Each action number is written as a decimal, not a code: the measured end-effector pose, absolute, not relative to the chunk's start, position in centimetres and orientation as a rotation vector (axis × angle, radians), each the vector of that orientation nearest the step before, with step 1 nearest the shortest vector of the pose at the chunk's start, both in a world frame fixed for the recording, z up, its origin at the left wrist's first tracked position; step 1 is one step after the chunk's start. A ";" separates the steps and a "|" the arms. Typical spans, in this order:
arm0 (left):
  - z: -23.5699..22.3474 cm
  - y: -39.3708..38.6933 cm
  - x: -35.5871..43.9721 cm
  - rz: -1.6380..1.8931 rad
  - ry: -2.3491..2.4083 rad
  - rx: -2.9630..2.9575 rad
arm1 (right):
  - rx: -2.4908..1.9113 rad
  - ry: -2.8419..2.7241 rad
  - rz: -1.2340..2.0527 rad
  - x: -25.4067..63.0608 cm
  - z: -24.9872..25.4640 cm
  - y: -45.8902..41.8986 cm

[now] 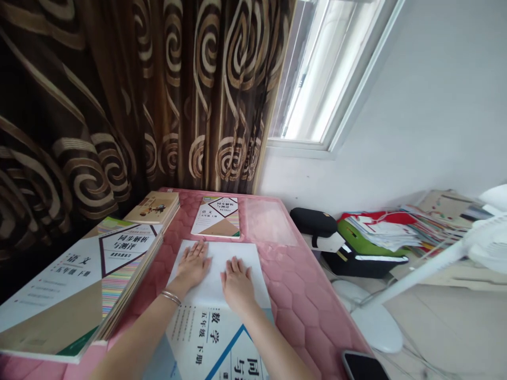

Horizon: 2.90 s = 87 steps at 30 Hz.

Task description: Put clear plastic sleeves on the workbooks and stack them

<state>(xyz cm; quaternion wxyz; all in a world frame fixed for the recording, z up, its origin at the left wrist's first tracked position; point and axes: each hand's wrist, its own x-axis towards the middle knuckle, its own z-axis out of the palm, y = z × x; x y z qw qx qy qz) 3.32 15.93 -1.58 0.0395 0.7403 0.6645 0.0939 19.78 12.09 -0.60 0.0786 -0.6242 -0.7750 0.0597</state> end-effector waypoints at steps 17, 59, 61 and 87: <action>-1.2 16.0 1.5 0.354 2.245 2.127 | -2.005 -2.232 0.142 23.9 -1.7 18.1; 0.6 13.9 2.2 -0.062 2.372 1.959 | -2.140 -2.273 0.070 24.7 -1.4 18.2; 0.6 11.8 2.1 -0.083 2.400 2.007 | -2.157 -2.285 0.059 24.5 -1.2 18.1; -1.5 7.5 2.5 0.445 2.322 2.063 | -1.986 -2.176 0.244 5.4 0.7 24.4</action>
